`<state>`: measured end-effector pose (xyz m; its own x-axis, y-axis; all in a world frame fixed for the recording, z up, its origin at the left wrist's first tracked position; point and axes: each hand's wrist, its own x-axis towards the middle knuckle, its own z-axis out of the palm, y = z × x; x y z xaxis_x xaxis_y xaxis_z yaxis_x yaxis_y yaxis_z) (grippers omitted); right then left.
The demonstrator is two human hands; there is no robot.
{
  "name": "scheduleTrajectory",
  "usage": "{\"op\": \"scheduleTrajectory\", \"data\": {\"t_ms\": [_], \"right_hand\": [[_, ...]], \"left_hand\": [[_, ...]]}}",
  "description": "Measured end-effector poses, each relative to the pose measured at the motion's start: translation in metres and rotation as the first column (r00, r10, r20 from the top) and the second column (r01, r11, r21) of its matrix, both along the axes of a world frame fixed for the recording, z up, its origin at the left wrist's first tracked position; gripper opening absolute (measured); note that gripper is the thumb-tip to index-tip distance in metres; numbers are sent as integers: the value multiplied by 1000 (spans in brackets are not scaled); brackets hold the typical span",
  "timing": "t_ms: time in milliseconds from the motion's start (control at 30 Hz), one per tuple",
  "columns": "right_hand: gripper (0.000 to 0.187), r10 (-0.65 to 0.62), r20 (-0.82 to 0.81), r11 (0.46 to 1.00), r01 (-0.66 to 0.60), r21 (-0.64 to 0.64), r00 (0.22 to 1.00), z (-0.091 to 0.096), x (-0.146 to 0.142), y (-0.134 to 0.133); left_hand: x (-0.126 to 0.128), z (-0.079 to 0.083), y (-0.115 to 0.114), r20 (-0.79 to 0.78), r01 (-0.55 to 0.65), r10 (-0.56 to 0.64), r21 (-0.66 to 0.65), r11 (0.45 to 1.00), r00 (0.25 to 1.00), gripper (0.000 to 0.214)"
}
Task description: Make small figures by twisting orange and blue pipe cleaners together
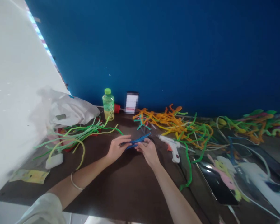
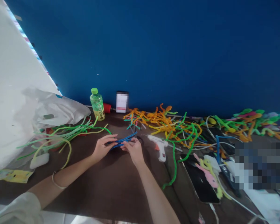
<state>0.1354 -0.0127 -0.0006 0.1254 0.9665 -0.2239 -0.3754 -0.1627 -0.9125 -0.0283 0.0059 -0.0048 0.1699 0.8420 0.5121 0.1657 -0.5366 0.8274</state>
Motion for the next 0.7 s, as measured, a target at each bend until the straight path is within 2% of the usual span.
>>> {"op": "scheduleTrajectory", "data": {"t_ms": [133,233,400,533,700], "right_hand": [[41,-19,-158,995,4,-95,987,-1,-2,-2],[30,-4,-220,995,-18,-102,975,-2,-2,-2],[27,-36,-187,993,14,-121,982,-2,-3,-4],[27,-14,-190,986,-17,-163,982,3,-6,-7],[32,50,-220,990,-78,-120,974,10,-9,-11]], "left_hand": [[1,1,-2,55,-63,61,43,997,997,11],[1,0,-5,84,-72,64,85,994,994,10],[2,0,-12,93,-144,131,151,978,987,14],[2,2,-13,93,-173,162,137,975,982,16],[-1,0,-12,67,-87,80,97,992,994,18]]}}
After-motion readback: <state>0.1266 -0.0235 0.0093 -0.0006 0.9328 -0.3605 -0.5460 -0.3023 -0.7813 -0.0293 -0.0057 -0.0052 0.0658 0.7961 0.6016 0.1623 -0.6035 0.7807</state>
